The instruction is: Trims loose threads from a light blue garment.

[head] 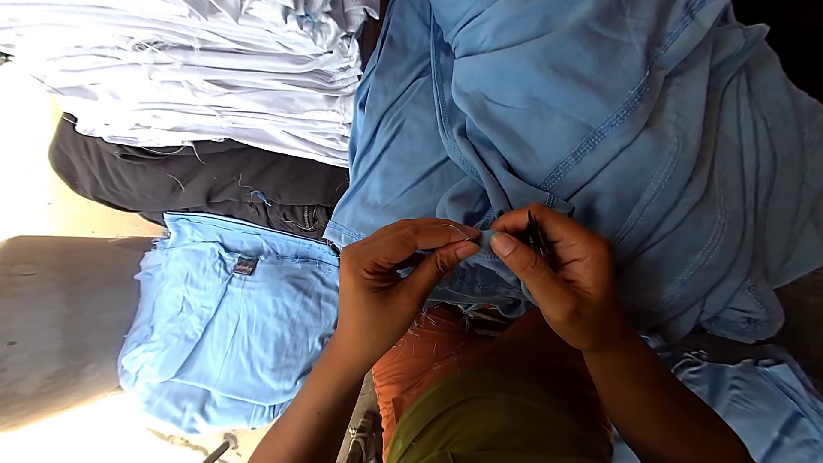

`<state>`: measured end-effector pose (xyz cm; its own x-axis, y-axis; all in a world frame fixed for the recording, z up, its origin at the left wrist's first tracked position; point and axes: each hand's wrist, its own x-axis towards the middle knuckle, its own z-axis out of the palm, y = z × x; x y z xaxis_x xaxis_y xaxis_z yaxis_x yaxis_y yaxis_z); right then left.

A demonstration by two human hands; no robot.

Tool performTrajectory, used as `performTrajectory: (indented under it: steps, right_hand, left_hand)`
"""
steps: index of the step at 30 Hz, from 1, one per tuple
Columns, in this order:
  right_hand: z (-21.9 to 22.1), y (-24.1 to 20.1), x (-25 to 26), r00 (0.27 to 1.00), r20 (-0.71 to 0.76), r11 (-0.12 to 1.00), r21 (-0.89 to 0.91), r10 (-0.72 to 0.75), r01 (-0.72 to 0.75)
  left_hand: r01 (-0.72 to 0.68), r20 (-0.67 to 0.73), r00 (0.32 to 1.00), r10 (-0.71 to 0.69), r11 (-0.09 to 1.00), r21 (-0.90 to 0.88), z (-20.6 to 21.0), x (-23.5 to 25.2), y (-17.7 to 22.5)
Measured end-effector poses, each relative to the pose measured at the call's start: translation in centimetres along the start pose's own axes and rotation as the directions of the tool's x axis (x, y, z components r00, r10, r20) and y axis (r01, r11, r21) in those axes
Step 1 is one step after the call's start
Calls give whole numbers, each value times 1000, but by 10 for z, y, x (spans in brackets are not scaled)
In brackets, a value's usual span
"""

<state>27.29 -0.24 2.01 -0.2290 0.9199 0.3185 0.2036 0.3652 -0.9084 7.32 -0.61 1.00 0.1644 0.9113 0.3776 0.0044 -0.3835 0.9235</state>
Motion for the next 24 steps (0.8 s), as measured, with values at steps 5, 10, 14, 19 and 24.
performTrajectory:
  steps: [5,10,14,19,24]
  right_hand:
    - [0,1,-1,1000,-7,1000,-25,-1,1]
    - [0,2,-1,1000,-3,999,-38,1,-1]
    - [4,-1,-6,991,-97,964,-259,-91,63]
    - [4,-34,-30,999,27,992,121,-35,32]
    - [5,-15,-27,851,502,660,588,155,-467]
  left_hand:
    - [129,35,991,-128,991,-25,-1,-1,8]
    - [299,93,954,-285,923,-242,-5,-2,11]
    - [363,55,924,-378,824,-436,-2,-4,18]
    - [176,61,984,-165,911,-372,0,-11,11]
    - [52,136,991,-12,954,-294,-3,-8,9]
